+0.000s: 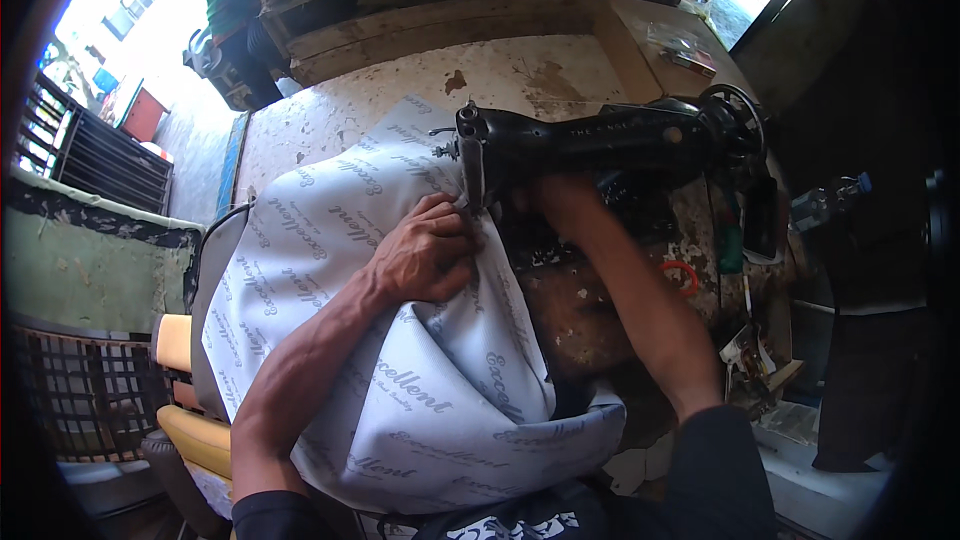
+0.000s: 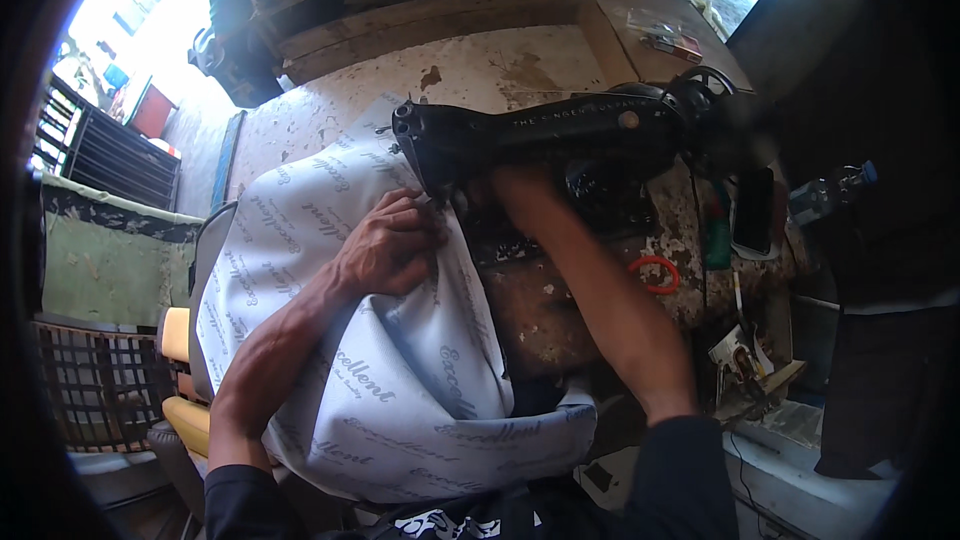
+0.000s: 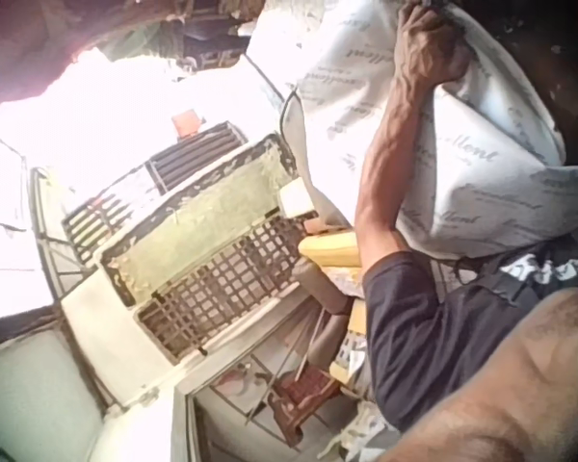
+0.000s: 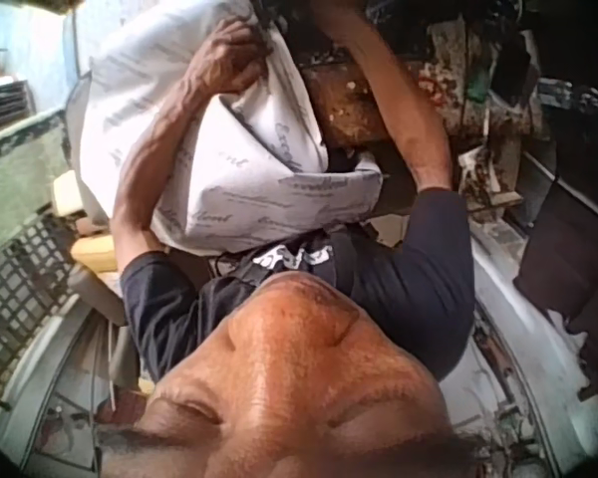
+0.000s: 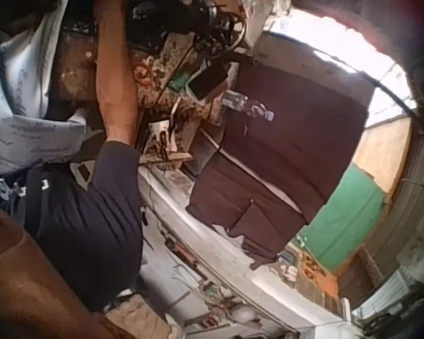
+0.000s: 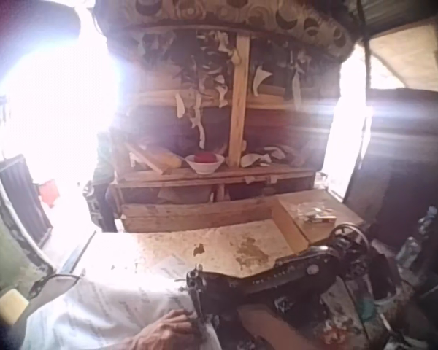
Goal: The person stitches leather pieces together using a sewing machine, cuts excess material with scissors, and sews an additional leather piece onto the cover using the sewing machine.
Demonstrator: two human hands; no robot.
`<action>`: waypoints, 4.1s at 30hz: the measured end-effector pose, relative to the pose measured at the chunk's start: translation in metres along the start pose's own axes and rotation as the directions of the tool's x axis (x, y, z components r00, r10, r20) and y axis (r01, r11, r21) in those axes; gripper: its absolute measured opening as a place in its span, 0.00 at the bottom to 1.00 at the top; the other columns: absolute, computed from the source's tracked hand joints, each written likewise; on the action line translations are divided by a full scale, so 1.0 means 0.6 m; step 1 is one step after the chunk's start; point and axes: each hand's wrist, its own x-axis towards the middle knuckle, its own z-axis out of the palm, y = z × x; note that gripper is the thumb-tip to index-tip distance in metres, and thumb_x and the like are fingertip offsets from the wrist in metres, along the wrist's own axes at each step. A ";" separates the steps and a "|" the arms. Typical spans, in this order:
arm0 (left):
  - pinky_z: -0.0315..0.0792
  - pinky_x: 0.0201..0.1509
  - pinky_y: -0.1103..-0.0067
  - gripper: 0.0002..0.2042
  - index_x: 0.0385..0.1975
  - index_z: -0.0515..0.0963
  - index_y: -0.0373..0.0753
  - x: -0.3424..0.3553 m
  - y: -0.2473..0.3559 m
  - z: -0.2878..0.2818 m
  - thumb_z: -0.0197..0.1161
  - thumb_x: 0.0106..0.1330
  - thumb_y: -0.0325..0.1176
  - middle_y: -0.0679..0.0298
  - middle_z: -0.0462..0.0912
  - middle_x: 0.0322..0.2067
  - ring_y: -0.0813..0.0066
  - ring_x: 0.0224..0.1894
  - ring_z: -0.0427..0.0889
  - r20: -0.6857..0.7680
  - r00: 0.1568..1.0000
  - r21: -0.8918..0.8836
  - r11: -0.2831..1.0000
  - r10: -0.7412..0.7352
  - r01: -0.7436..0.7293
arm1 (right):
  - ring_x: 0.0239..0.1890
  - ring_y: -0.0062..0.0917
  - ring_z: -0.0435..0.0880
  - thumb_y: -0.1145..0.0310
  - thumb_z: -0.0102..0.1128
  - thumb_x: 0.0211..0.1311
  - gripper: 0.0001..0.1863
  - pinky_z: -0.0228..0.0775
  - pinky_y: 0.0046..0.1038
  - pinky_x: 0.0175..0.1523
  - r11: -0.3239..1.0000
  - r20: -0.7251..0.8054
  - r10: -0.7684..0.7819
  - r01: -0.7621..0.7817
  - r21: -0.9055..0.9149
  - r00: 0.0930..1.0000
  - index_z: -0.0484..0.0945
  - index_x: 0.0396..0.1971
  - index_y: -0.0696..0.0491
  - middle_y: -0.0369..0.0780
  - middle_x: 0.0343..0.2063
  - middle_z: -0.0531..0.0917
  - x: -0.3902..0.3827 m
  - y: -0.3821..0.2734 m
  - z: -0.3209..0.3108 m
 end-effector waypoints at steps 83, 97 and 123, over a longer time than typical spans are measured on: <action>0.48 0.80 0.43 0.25 0.54 0.84 0.45 -0.007 -0.043 -0.034 0.68 0.51 0.30 0.64 0.81 0.58 0.65 0.66 0.75 0.292 0.945 0.016 0.989 -0.147 0.149 | 0.20 0.30 0.80 0.58 0.65 0.68 0.17 0.69 0.34 0.29 0.858 -0.279 -0.186 0.018 -0.514 0.942 0.83 0.28 0.58 0.48 0.19 0.81 -0.121 0.090 0.099; 0.46 0.81 0.47 0.23 0.56 0.83 0.44 -0.003 -0.041 -0.049 0.66 0.58 0.30 0.61 0.80 0.61 0.63 0.69 0.73 0.269 0.951 0.196 0.975 -0.154 0.102 | 0.28 0.44 0.85 0.52 0.63 0.67 0.21 0.73 0.40 0.37 0.801 -0.188 -0.254 0.097 -0.590 0.949 0.84 0.31 0.59 0.52 0.24 0.84 -0.097 0.086 0.085; 0.64 0.70 0.58 0.46 0.65 0.69 0.26 -0.556 0.262 -0.196 0.51 0.70 0.71 0.37 0.71 0.62 0.40 0.64 0.72 -0.532 -0.366 -0.153 -0.338 -0.763 0.929 | 0.37 0.51 0.88 0.52 0.63 0.66 0.21 0.78 0.43 0.46 0.857 -0.107 0.013 -0.067 -0.512 0.994 0.87 0.37 0.58 0.55 0.31 0.87 -0.211 0.076 0.055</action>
